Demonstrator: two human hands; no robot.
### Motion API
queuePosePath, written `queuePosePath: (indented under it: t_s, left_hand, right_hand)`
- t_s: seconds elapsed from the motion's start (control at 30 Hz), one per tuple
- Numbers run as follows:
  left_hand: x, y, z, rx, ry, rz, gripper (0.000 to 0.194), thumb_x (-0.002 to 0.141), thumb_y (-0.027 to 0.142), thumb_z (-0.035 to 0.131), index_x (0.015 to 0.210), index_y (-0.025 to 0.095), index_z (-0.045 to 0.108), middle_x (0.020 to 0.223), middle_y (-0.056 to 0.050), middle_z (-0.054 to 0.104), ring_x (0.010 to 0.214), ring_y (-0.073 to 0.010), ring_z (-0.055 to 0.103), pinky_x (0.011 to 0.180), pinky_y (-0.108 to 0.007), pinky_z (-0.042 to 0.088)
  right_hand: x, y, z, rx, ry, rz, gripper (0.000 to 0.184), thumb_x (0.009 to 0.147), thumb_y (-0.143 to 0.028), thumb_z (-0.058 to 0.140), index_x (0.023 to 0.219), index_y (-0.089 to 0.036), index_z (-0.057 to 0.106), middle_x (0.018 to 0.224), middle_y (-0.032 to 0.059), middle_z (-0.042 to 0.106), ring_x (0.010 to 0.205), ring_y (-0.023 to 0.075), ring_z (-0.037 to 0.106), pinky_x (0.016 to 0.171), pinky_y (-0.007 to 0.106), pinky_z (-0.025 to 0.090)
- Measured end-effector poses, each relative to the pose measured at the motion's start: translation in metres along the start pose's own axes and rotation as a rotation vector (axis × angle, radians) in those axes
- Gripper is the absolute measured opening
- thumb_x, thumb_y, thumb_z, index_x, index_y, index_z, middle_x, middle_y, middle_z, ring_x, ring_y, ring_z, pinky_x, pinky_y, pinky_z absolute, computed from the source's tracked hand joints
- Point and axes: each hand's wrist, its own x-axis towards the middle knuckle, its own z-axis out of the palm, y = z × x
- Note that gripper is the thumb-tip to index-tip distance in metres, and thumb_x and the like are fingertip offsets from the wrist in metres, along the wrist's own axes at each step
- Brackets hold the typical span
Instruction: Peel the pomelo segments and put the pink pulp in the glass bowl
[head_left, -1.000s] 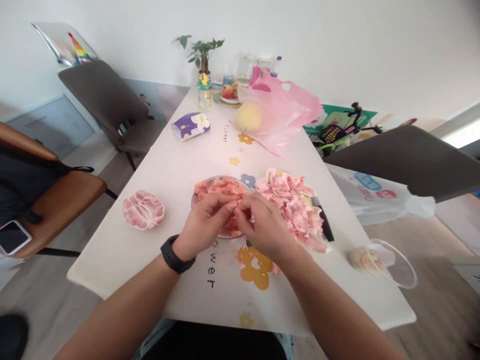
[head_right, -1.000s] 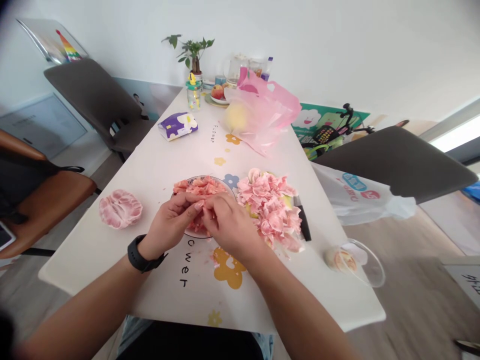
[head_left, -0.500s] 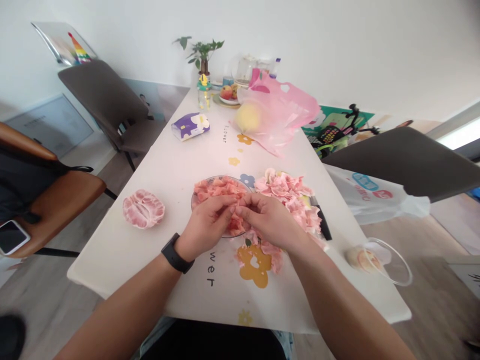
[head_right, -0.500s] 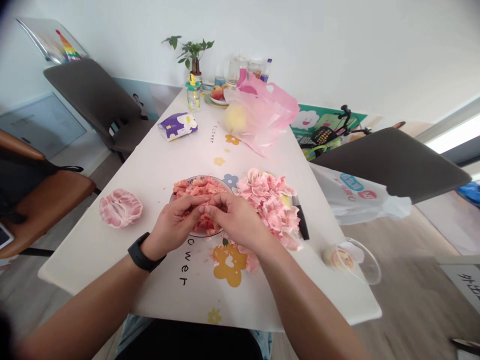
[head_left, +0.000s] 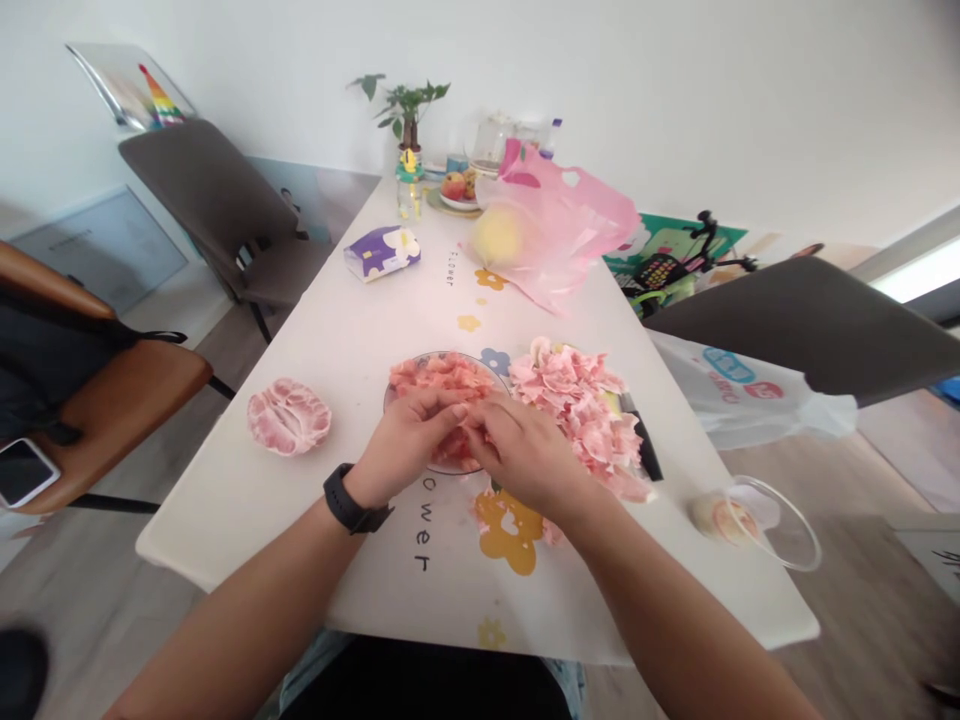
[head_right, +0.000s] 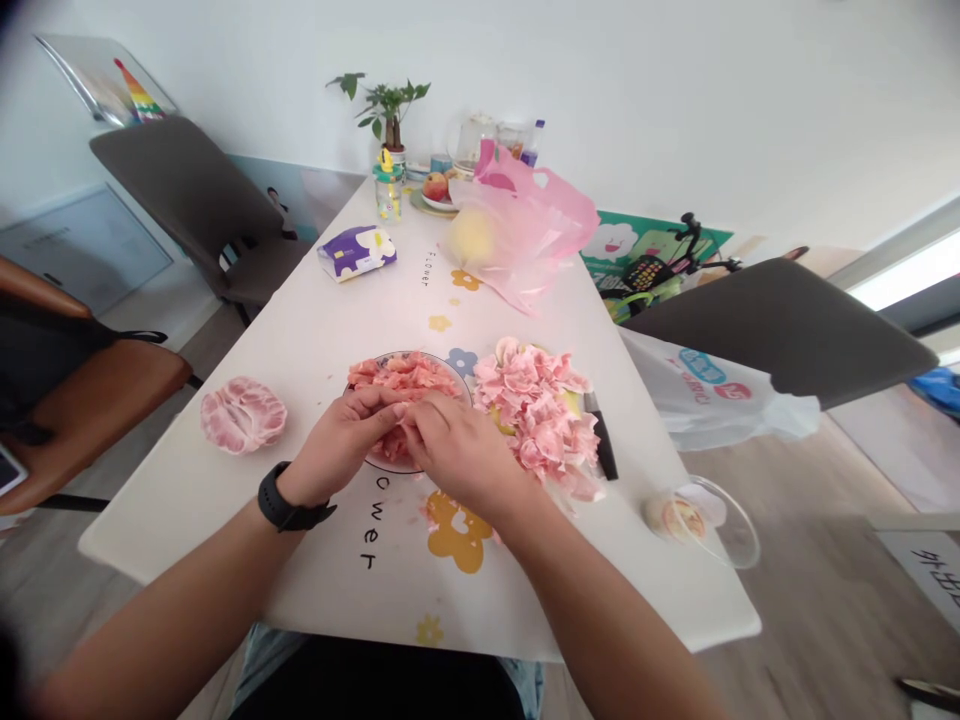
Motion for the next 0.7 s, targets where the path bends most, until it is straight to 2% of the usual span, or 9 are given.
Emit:
queuePosePath:
  t_s: [0.07,0.17,0.27,0.37,0.47,0.53,0.63,0.7]
  left_hand:
    - [0.001,-0.003,-0.002,-0.058,0.024,-0.006,0.025,0.091,0.044,0.078,0.094,0.018,0.077,0.067,0.001,0.066,0.057,-0.0111,0.056,0.056,-0.024,0.045]
    - [0.003,-0.007,-0.004,-0.155,0.072,0.022,0.020,0.090,0.039,0.080,0.092,0.019,0.077,0.071,0.002,0.066,0.063,-0.0100,0.057,0.060,-0.022,0.046]
    - [0.004,-0.007,-0.005,-0.258,0.103,0.020,0.020,0.087,0.037,0.083,0.096,0.020,0.079,0.077,0.001,0.069,0.069,-0.0115,0.061,0.066,-0.024,0.050]
    - [0.005,-0.002,-0.007,-0.213,0.195,0.092,0.019,0.087,0.037,0.082,0.098,0.022,0.079,0.082,0.000,0.072,0.073,-0.0128,0.063,0.073,-0.028,0.053]
    - [0.008,0.000,-0.012,-0.053,0.369,0.231,0.018,0.091,0.035,0.079,0.104,0.022,0.077,0.096,-0.003,0.077,0.088,-0.0164,0.069,0.089,-0.032,0.055]
    - [0.012,-0.002,-0.017,0.084,0.464,0.296,0.020,0.094,0.034,0.076,0.109,0.022,0.075,0.108,-0.005,0.078,0.100,-0.0191,0.072,0.099,-0.036,0.055]
    - [0.021,-0.011,-0.022,0.437,0.497,0.370,0.021,0.098,0.031,0.068,0.116,0.022,0.074,0.115,-0.008,0.079,0.106,-0.0225,0.072,0.102,-0.042,0.055]
    - [0.026,-0.017,-0.023,0.697,0.409,0.451,0.023,0.099,0.024,0.063,0.119,0.022,0.075,0.122,-0.009,0.079,0.116,-0.0248,0.071,0.109,-0.046,0.054]
  right_hand:
    - [-0.003,-0.002,0.001,0.088,0.088,0.028,0.018,0.098,-0.025,0.053,0.080,-0.024,0.056,0.082,0.0050,0.066,0.078,0.0201,0.061,0.068,0.034,0.046]
    - [-0.005,-0.005,0.001,0.368,0.226,0.186,0.012,0.096,-0.026,0.058,0.085,-0.025,0.056,0.084,0.0023,0.064,0.076,0.0173,0.061,0.069,0.033,0.049]
    - [-0.004,-0.004,-0.002,0.661,0.266,0.348,0.014,0.095,-0.034,0.064,0.088,-0.025,0.057,0.085,0.0005,0.063,0.071,0.0154,0.060,0.064,0.031,0.050]
    - [-0.004,0.004,-0.010,0.735,0.299,0.423,0.019,0.090,-0.038,0.073,0.091,-0.025,0.060,0.078,-0.0014,0.064,0.067,0.0154,0.061,0.062,0.030,0.051]
    - [-0.008,0.019,-0.023,0.647,0.315,0.416,0.018,0.091,-0.039,0.073,0.095,-0.024,0.064,0.078,-0.0004,0.066,0.069,0.0168,0.064,0.064,0.031,0.052]
    - [-0.015,0.031,-0.034,0.485,0.290,0.416,0.014,0.093,-0.037,0.070,0.096,-0.023,0.066,0.082,0.0016,0.069,0.072,0.0176,0.065,0.066,0.032,0.051]
    - [-0.025,0.049,-0.050,0.144,0.261,0.384,0.008,0.094,-0.030,0.066,0.098,-0.023,0.069,0.084,0.0026,0.072,0.075,0.0192,0.067,0.069,0.034,0.052]
    - [-0.031,0.060,-0.060,-0.017,0.245,0.308,0.008,0.095,-0.026,0.063,0.098,-0.024,0.071,0.085,0.0030,0.073,0.076,0.0202,0.068,0.071,0.034,0.053]
